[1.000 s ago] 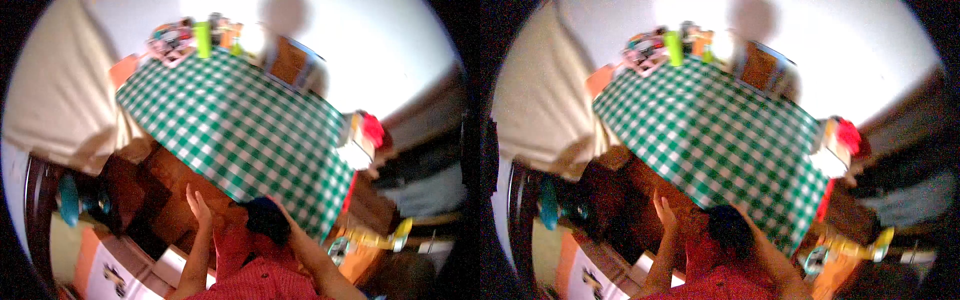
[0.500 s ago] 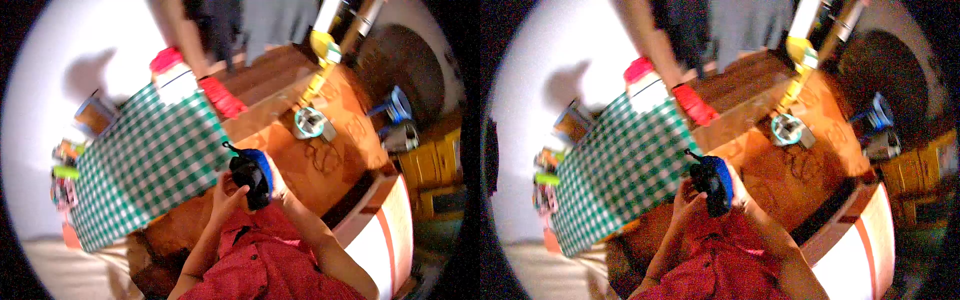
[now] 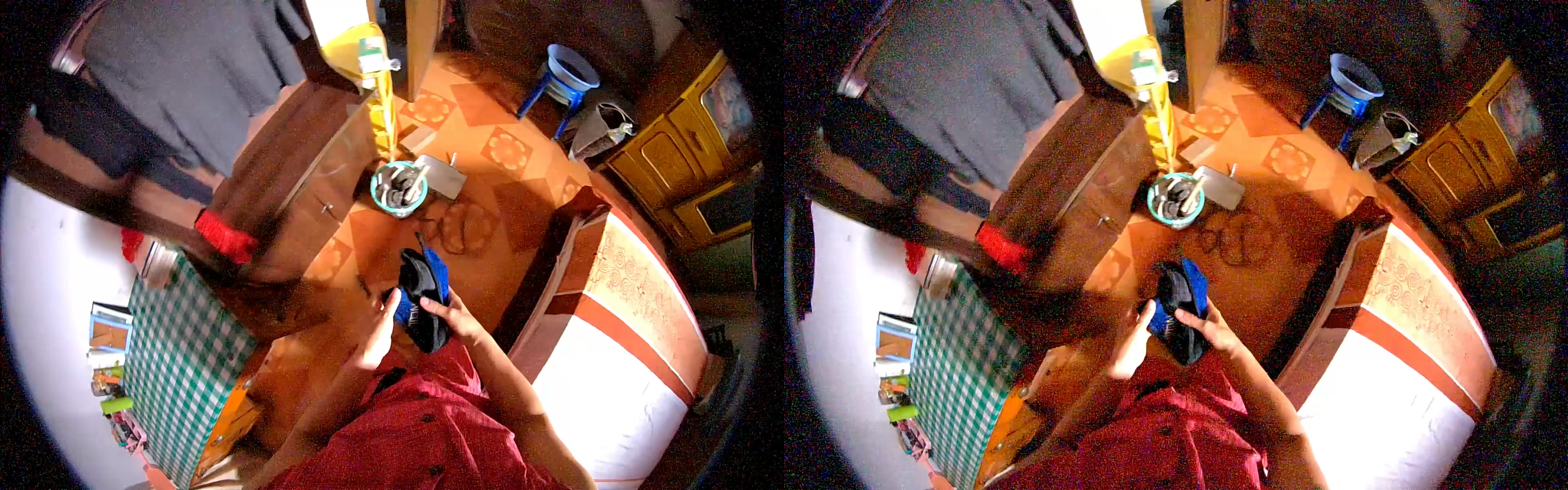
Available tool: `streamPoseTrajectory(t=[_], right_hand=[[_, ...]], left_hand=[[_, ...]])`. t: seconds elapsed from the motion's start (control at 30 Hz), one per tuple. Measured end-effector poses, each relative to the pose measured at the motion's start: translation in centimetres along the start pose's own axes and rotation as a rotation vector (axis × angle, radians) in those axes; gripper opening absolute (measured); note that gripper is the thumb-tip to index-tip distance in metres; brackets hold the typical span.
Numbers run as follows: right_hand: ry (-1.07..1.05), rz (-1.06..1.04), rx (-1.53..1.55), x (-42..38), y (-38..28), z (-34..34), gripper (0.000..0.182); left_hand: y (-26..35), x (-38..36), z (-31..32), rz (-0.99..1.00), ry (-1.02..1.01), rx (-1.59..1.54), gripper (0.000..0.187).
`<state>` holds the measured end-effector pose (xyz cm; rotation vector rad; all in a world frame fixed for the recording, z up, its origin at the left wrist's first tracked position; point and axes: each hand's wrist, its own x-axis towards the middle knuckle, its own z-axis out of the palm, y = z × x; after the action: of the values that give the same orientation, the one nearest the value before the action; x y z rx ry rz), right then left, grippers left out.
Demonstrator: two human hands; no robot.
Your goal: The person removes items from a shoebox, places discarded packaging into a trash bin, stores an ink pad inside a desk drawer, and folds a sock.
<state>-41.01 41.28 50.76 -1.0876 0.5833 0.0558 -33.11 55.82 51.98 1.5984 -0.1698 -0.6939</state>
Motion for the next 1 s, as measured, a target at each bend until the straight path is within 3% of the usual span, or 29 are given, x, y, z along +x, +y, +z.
streamPoseTrajectory(t=[0.07, 0.1, 0.13, 0.17, 0.2, 0.27, 0.3, 0.33, 0.4, 0.47, 0.5, 0.57, 0.63, 0.67, 0.7, 0.73, 0.8, 0.83, 0.9, 0.93, 1.0], right_hand=[[0.153, 0.193, 0.213, 0.3, -1.6, -3.1, 0.054], [0.215, 0.215, 0.312, 0.9, -1.5, -5.1, 0.053], [0.275, 0.238, 0.413, 1.9, -0.4, -7.7, 0.052], [0.228, -0.023, 0.122, 2.4, 0.6, -9.4, 0.047], [0.250, -0.286, -0.161, 3.0, 1.6, -11.2, 0.042], [0.369, 0.294, 0.478, 3.9, -3.6, -11.7, 0.056], [0.369, 0.297, 0.475, 5.4, -2.4, -13.7, 0.056], [0.322, 0.143, 0.285, 7.7, 0.1, -16.5, 0.053], [0.266, -0.004, 0.086, 10.2, -1.5, -18.8, 0.050], [0.388, 0.035, 0.326, 11.9, -9.3, -18.5, 0.034], [0.391, 0.046, 0.113, 14.4, -8.3, -22.5, 0.042], [0.445, 0.073, 0.160, 18.3, -7.5, -28.2, 0.049], [0.541, 0.091, 0.203, 21.1, -12.8, -28.6, 0.050], [0.505, -0.051, 0.035, 22.1, -14.8, -29.0, 0.050], [0.467, -0.187, -0.129, 22.7, -16.1, -29.4, 0.051], [0.447, -0.287, -0.141, 24.7, -16.2, -30.5, 0.044], [0.417, -0.462, -0.013, 30.2, -16.0, -33.0, 0.029], [0.454, -0.370, -0.123, 29.9, -20.3, -30.9, 0.028], [0.419, -0.147, -0.203, 29.1, -27.8, -27.2, 0.027], [0.403, -0.078, -0.398, 30.1, -29.5, -27.0, 0.031], [0.375, -0.052, -0.481, 31.7, -32.4, -26.2, 0.039]], left_hand=[[-0.1, 2.9, 2.3, -0.243, 0.049, -0.419, 0.061], [-1.7, 4.9, 2.6, -0.178, 0.139, -0.263, 0.067], [-3.0, 6.9, 2.2, -0.251, 0.105, -0.287, 0.062], [-4.3, 8.9, 1.8, -0.325, 0.071, -0.308, 0.058], [-1.4, 9.7, 3.0, -0.272, 0.107, -0.456, 0.056], [-3.4, 13.3, 3.1, -0.322, 0.128, -0.510, 0.045], [-3.3, 14.4, 3.6, -0.330, 0.140, -0.555, 0.041], [-3.1, 15.6, 4.1, -0.335, 0.153, -0.601, 0.037], [-0.6, 17.9, 5.3, -0.281, 0.147, -0.608, 0.033], [-1.4, 21.4, 5.6, -0.209, 0.211, -0.701, 0.026], [-1.0, 22.8, 6.1, -0.212, 0.290, -0.743, 0.024], [-2.8, 26.3, 5.8, -0.294, 0.383, -0.911, 0.020], [-5.4, 29.9, 5.5, -0.376, 0.335, -1.037, 0.019], [-5.7, 30.8, 6.0, -0.392, 0.266, -1.031, 0.020], [-4.3, 31.9, 7.2, -0.414, 0.358, -1.019, 0.024], [-4.3, 33.3, 8.0, -0.324, 0.333, -1.029, 0.022], [-3.7, 36.3, 9.2, -0.324, 0.353, -0.914, 0.019], [-2.6, 37.4, 9.6, -0.315, 0.361, -0.924, 0.019], [0.0, 39.0, 10.7, -0.639, 0.159, -0.280, 0.023], [-0.7, 40.3, 11.3, -0.636, 0.176, -0.296, 0.023], [-2.3, 43.3, 13.0, -0.367, -0.028, 0.422, 0.025]])
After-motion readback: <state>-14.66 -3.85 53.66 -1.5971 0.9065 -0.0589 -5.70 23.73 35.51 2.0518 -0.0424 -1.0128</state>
